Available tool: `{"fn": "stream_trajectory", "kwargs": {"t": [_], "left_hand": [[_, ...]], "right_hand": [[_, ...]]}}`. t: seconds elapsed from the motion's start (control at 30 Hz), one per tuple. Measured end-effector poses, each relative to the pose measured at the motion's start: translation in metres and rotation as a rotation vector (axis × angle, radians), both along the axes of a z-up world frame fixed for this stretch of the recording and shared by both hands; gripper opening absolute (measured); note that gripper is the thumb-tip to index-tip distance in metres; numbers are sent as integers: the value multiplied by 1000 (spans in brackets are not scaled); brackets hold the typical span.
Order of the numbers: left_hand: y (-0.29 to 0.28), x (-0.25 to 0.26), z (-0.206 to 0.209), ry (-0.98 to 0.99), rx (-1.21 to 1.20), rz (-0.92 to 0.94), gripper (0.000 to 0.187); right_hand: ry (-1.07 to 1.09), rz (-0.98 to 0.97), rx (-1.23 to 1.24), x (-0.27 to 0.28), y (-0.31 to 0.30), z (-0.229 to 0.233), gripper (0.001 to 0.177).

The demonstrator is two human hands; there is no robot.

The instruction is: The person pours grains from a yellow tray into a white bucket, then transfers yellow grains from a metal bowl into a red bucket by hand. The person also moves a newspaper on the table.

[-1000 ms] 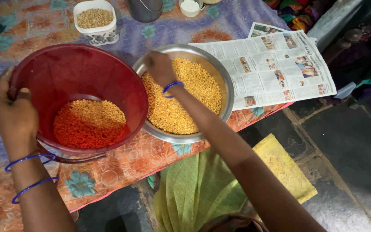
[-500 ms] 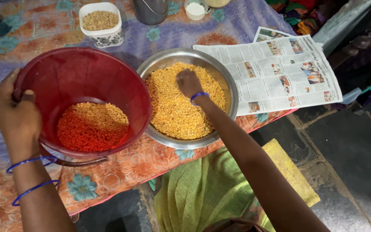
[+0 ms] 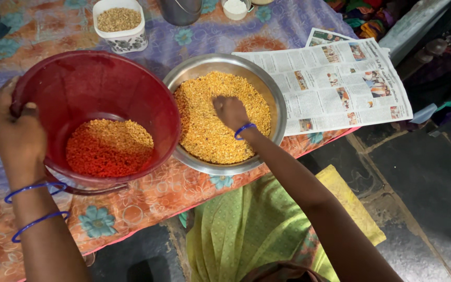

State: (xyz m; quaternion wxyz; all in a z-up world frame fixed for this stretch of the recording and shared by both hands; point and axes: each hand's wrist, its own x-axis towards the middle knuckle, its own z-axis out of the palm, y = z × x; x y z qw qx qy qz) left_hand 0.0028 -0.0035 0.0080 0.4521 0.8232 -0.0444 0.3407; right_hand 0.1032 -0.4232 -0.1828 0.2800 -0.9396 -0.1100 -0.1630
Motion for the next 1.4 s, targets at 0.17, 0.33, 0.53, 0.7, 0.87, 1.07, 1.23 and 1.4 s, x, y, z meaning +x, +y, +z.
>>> {"fn": "stream_trajectory", "kwargs": {"t": [0.17,0.33,0.53,0.7,0.87,1.07,1.23,1.4], "left_hand": [[1,1,0,-24,51,-6,48],[-1,-2,1,14,5,3,48],[-5,-6,7,10,33,7,49],[-6,-8,8,16,8,1,47],[-2,-6,1,15,3,2,46],[3,-2,-3,-19,35,-8,47],[1,-3,0,20,-43,-9,46],[5,5,-6,22,-42,-30,48]], "right_hand": [[-114,34,399,32,7,25,29],[-127,317,621,34,94,93,27],[-153,431,320,-32,205,150,27],[-179,534,134,-47,213,149,27],[-198,324,366,16,160,112,36],[205,-1,177,113,21,31,35],[230,-37,-333,66,-73,-21,48],[254,-120,-204,-24,-72,-14,47]]}}
